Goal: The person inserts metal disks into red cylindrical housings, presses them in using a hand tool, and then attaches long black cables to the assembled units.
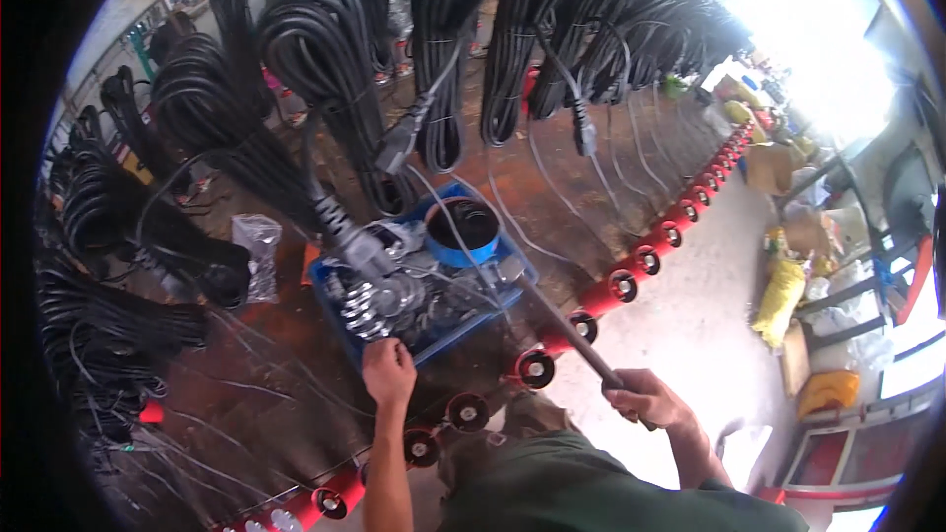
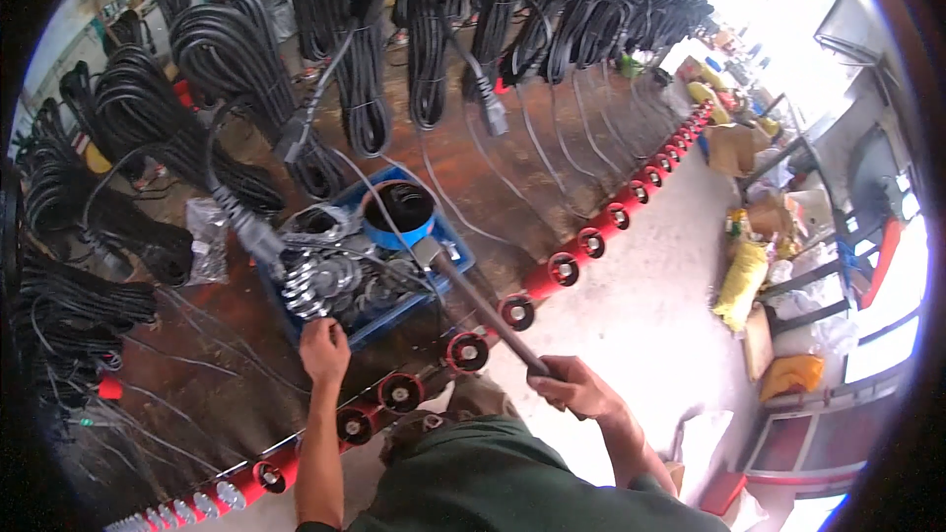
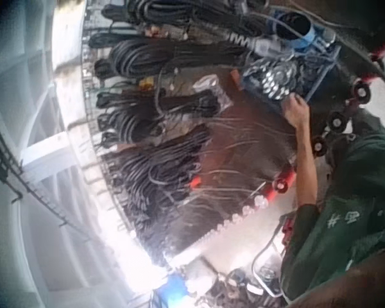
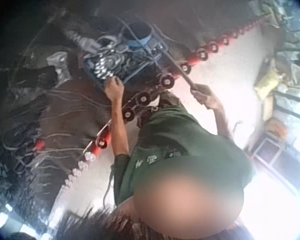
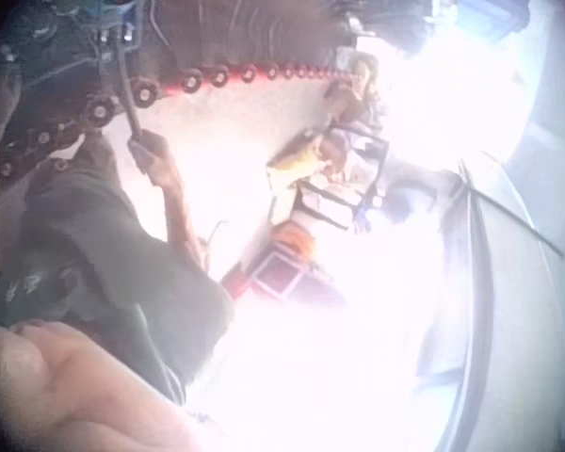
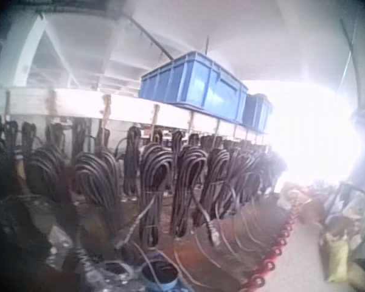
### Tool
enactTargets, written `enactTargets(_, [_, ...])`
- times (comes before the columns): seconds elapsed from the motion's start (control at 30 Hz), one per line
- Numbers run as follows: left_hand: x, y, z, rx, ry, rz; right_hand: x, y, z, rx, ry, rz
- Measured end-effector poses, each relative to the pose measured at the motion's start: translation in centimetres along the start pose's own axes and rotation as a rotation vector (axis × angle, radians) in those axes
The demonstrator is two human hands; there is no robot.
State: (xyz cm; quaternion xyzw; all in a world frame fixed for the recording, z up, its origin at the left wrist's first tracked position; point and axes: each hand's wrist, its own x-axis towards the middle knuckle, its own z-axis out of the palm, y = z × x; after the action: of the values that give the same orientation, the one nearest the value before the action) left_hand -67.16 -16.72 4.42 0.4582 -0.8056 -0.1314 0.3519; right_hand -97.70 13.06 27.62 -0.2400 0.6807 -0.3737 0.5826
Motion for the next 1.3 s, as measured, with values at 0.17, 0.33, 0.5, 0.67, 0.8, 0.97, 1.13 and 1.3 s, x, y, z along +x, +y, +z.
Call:
enactTargets(0.17, [0.7,0.9,0.6,-0.025,0.004,-0.024,2.8,1.0,-7.9,-0.823,0.609,-0.088])
enactTargets(0.33, [1.5,0.6,-0.1,0.02,-0.102,-0.111,8.4,1.6,-10.1,-0.768,0.522,0.035])
enactTargets(0.5, [2.1,1.7,-3.9,0.356,-0.116,-0.094,9.1,5.4,-11.1,-0.507,0.277,0.146])
enactTargets(0.67, [3.2,2.9,-4.6,0.461,-0.298,-0.244,12.4,11.4,-13.7,-0.17,0.232,0.113])
enactTargets(0.8, [3.8,3.7,-3.6,0.542,-0.387,-0.377,15.4,14.7,-14.7,-0.411,0.275,-0.038])
enactTargets(0.97, [6.3,6.1,-2.6,0.562,-0.492,-0.588,13.1,10.8,-13.1,0.028,0.064,0.029])
enactTargets(1.13, [5.9,5.7,-0.4,0.72,-0.401,-0.67,12.2,1.1,-11.2,-0.167,0.087,-0.277])
enactTargets(1.3, [5.8,4.6,-0.2,0.667,-0.357,-0.58,12.9,-3.5,-8.6,-0.519,0.133,-0.477])
